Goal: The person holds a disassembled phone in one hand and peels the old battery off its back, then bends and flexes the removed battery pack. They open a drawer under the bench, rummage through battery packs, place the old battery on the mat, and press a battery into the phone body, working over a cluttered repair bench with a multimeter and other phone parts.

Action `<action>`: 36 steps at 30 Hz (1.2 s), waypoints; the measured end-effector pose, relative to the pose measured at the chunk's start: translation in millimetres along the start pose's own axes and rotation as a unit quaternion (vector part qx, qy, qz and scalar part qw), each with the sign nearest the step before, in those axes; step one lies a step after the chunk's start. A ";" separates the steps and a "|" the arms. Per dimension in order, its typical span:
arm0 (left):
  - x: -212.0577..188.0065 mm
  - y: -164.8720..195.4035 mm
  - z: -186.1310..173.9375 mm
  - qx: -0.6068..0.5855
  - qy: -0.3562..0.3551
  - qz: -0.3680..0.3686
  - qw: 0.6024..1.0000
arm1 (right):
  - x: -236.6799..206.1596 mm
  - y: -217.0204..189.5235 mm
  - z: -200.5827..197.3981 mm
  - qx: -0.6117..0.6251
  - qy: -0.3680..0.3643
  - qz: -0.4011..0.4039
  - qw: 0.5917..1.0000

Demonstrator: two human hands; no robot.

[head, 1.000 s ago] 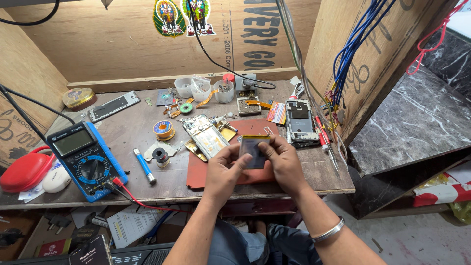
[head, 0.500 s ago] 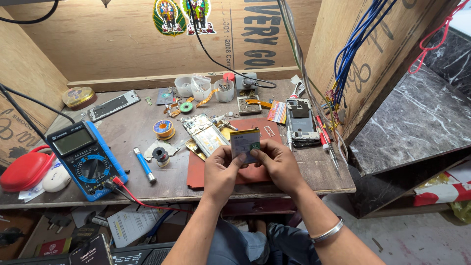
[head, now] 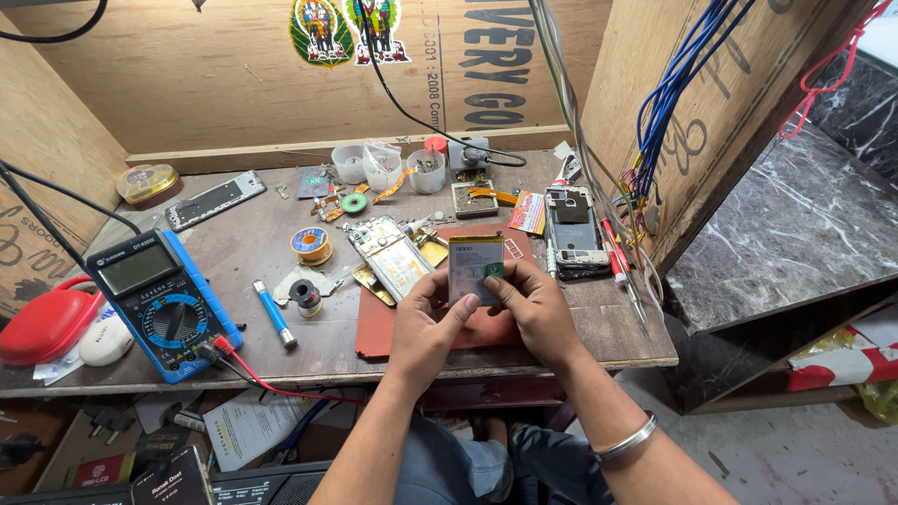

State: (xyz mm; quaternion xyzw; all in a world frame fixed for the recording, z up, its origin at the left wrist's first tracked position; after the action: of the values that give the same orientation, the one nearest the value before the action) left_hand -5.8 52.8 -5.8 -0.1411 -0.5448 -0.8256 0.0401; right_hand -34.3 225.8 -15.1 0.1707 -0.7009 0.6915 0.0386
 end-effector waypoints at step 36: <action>1.5 -2.0 -4.0 -0.071 0.042 0.013 0.997 | -2.0 -7.3 7.4 -0.040 -0.013 0.000 0.999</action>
State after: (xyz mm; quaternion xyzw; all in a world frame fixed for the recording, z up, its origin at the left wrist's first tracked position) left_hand -8.4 50.1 -8.6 -0.1160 -0.4808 -0.8668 0.0634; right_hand -28.9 219.0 -9.0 0.1778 -0.7283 0.6608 0.0361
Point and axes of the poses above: each hand's wrist, its own x-axis towards the middle knuckle, its own z-axis out of the palm, y = z × x, the point moved 2 cm from there along x, towards the middle knuckle, and after that the axes turned 9 degrees about -x, right-handed, at the moved point
